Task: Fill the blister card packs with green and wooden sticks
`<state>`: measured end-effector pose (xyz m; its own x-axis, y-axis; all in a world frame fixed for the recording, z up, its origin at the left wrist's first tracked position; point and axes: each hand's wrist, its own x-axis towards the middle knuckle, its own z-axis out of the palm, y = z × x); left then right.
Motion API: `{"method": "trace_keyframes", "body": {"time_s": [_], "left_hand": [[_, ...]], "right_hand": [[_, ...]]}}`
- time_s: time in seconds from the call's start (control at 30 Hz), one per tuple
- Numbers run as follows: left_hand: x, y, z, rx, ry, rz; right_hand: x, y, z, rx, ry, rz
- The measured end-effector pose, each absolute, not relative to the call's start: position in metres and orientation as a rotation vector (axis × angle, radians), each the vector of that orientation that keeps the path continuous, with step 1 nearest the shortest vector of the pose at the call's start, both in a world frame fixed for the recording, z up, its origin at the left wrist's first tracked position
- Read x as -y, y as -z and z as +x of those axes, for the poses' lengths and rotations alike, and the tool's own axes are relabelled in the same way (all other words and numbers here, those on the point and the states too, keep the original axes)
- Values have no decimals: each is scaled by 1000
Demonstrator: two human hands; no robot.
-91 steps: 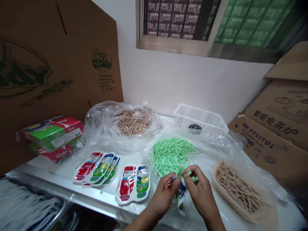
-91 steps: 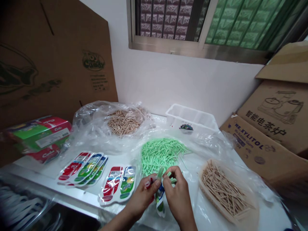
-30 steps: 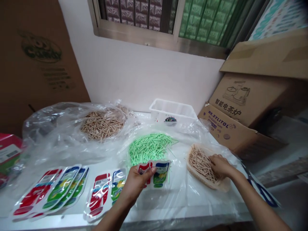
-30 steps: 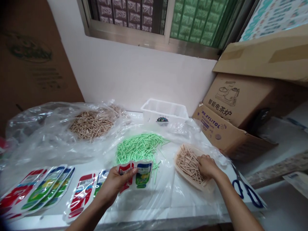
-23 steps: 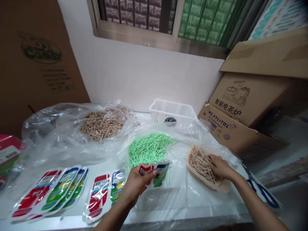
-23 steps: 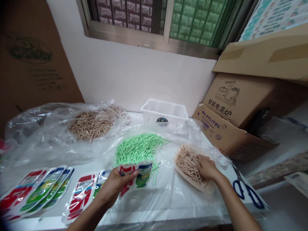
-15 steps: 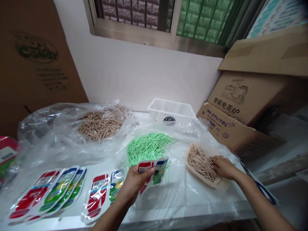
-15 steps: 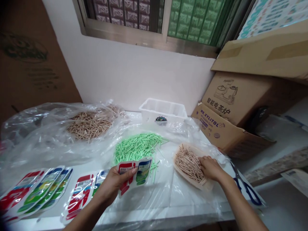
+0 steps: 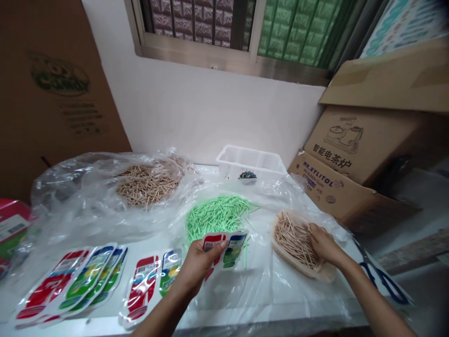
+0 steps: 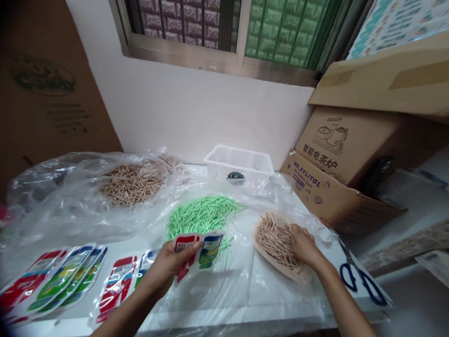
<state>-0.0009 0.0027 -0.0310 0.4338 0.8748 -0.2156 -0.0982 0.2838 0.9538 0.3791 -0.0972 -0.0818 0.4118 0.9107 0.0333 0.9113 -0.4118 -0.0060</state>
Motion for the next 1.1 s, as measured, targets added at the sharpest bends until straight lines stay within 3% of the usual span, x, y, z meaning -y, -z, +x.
{"method": "trace_keyframes", "body": {"time_s": [0.53,0.83,0.93,1.1], "left_hand": [[-31,12,72,-723,-1018,1234],[-38,13,150,-591,-1113,1596],[-36,14,158,-599,-1128,1584],[-11,18,177,-603,-1141,1225]], "right_hand": [[94,55,355,1860,171,-2350],[103,34,363,1799,-122,-2261],[103,24,352,1476,-391,-1918],[80,12,276,638,-670,-946]]}}
